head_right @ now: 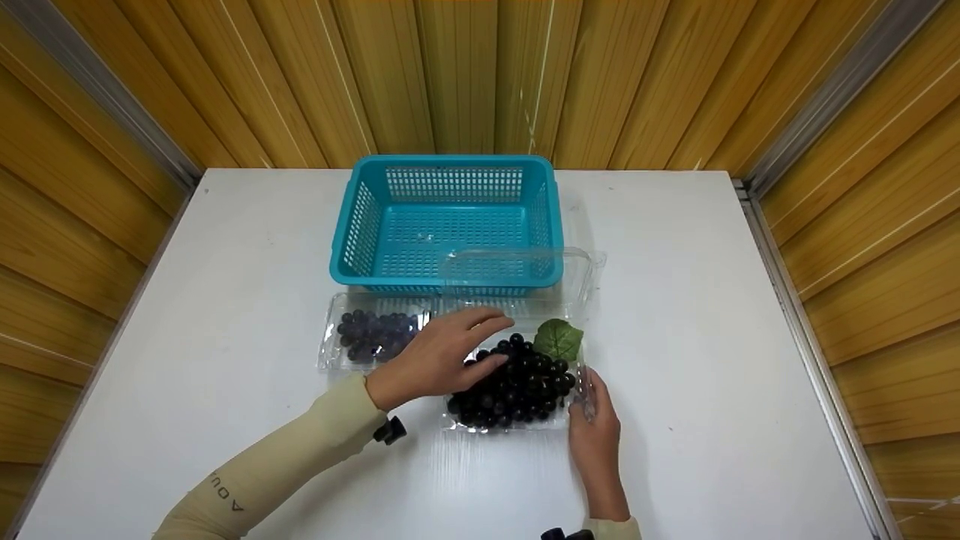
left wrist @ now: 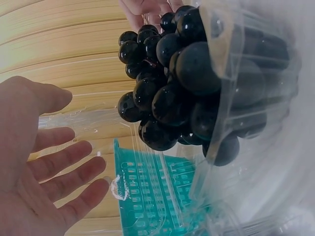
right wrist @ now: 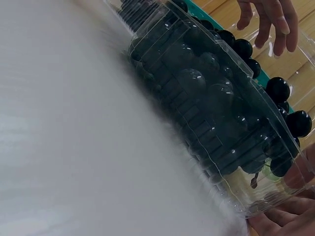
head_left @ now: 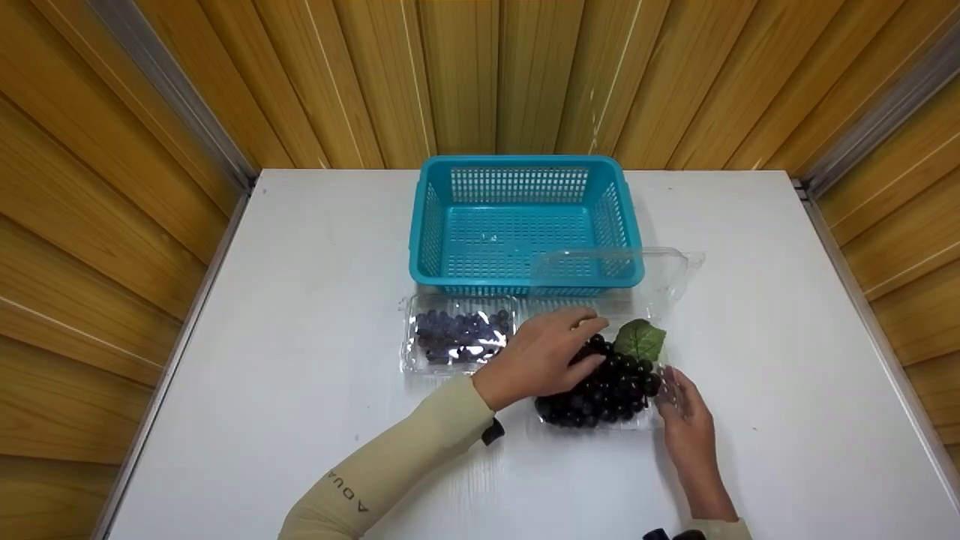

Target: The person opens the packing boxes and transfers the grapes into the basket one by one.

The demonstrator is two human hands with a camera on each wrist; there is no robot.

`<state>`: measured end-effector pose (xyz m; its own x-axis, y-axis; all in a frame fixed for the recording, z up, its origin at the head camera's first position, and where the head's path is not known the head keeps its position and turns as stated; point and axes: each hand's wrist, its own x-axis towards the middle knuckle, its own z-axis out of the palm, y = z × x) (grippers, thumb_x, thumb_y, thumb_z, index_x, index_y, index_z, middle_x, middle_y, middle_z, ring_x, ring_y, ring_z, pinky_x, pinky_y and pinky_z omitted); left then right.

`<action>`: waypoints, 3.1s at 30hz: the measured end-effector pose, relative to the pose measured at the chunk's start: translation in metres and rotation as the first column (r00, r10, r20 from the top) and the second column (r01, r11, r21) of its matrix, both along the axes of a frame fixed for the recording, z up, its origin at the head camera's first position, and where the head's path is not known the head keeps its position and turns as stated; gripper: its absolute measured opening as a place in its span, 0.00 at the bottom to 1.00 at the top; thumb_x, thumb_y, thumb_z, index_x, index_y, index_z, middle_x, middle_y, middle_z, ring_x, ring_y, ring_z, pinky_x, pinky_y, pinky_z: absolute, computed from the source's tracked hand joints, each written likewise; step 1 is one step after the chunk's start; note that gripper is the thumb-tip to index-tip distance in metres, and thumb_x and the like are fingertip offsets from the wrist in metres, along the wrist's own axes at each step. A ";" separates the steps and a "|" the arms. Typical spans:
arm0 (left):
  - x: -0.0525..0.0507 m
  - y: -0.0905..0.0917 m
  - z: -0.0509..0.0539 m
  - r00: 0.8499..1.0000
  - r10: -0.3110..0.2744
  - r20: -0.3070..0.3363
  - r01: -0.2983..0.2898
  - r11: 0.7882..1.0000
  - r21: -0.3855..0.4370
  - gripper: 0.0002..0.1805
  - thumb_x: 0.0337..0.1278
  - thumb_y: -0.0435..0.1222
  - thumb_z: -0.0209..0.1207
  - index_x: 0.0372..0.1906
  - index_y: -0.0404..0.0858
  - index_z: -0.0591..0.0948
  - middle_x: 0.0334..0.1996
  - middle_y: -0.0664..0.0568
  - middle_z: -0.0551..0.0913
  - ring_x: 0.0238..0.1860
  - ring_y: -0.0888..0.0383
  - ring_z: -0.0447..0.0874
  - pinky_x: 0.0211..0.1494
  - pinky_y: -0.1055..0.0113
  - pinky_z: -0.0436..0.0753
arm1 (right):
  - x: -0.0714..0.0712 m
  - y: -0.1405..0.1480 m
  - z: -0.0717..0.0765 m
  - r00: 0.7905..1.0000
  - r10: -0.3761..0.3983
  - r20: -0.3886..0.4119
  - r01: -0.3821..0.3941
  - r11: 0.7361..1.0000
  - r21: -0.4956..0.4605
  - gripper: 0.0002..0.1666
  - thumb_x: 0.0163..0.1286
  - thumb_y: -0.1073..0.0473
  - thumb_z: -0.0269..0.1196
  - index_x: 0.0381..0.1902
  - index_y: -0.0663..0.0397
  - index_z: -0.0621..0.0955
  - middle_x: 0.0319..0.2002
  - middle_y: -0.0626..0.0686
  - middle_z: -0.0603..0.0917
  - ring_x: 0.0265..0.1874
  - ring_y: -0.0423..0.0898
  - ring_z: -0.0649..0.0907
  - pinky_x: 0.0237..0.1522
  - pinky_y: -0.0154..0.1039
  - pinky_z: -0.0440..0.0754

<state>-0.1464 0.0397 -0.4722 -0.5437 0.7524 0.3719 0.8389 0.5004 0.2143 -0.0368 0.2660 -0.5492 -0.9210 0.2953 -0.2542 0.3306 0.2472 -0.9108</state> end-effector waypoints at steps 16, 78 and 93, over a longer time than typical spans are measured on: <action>0.004 0.002 -0.005 0.999 -0.019 0.045 0.023 0.997 -0.080 0.27 0.67 0.55 0.50 0.64 0.46 0.72 0.57 0.54 0.78 0.53 0.59 0.81 0.54 0.64 0.82 | 0.001 -0.001 -0.002 1.000 -0.013 -0.013 0.013 1.000 -0.001 0.32 0.74 0.70 0.40 0.75 0.60 0.55 0.75 0.57 0.59 0.74 0.53 0.59 0.55 0.13 0.65; 0.017 0.016 -0.023 0.975 0.005 0.223 0.074 0.936 -0.344 0.53 0.39 0.60 0.71 0.72 0.53 0.59 0.66 0.55 0.68 0.50 0.55 0.81 0.38 0.64 0.84 | 0.001 -0.002 -0.005 0.999 -0.002 -0.032 0.003 1.000 0.015 0.32 0.74 0.71 0.38 0.75 0.59 0.55 0.75 0.56 0.58 0.74 0.53 0.58 0.56 0.13 0.64; 0.020 0.022 -0.029 0.984 0.026 0.174 0.048 0.911 -0.408 0.56 0.38 0.62 0.70 0.74 0.53 0.57 0.70 0.54 0.62 0.55 0.51 0.78 0.37 0.63 0.85 | 0.001 -0.001 -0.007 0.999 0.011 -0.045 -0.012 1.000 -0.003 0.32 0.74 0.71 0.38 0.75 0.59 0.54 0.75 0.58 0.58 0.74 0.53 0.58 0.56 0.13 0.63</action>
<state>-0.1261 0.0615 -0.5014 -0.5620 0.8243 -0.0687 0.8136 0.5659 0.1335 -0.0353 0.2651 -0.5562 -0.9347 0.2838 -0.2139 0.2869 0.2474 -0.9255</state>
